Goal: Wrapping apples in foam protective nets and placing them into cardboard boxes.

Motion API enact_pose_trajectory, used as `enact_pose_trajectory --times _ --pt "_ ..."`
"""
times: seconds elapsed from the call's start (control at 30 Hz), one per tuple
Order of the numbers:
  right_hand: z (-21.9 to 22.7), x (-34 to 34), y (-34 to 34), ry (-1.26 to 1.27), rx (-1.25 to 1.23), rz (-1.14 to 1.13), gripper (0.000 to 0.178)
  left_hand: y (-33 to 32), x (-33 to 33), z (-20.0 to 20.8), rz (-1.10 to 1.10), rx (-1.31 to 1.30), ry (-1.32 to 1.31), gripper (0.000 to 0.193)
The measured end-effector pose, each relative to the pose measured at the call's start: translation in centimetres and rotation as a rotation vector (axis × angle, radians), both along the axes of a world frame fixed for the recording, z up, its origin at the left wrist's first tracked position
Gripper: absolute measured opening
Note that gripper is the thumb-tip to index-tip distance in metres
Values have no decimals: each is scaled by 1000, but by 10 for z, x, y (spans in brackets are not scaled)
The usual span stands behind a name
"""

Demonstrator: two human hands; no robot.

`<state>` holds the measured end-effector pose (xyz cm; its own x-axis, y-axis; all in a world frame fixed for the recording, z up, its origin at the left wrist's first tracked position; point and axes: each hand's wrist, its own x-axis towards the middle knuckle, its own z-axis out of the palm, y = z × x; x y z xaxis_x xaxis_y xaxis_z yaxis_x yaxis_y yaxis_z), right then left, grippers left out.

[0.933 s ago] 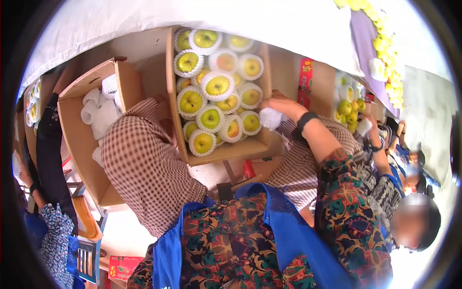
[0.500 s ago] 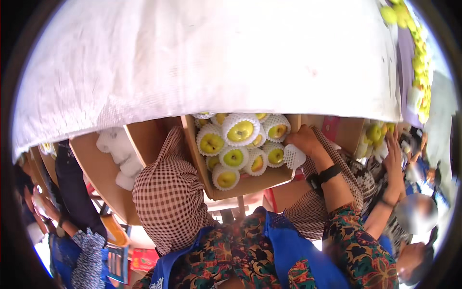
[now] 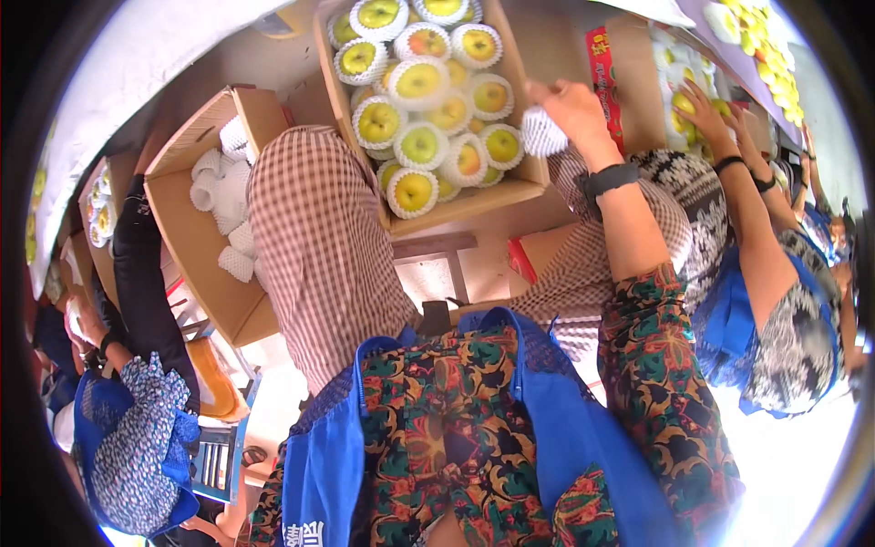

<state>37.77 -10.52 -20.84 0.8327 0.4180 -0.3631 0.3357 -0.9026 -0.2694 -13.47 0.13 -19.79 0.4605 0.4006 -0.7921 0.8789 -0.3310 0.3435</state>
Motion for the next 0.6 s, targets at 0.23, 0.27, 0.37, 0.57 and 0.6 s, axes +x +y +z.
enact_pose_trajectory --times 0.23,0.27,0.37,0.57,0.6 --pt "58 -44 -44 682 1112 -482 62 10 -29 83 -310 15 354 27" --pt "66 -59 -47 745 1207 -502 54 18 -28 95 -327 57 389 27" --pt "67 -80 -59 572 1316 -312 38 43 -20 126 -279 346 38 27" --pt "113 -147 -41 606 1421 -362 29 3 120 167 63 54 -814 32" --pt "116 -159 -35 726 1478 -432 27 -9 144 160 30 25 -976 39"
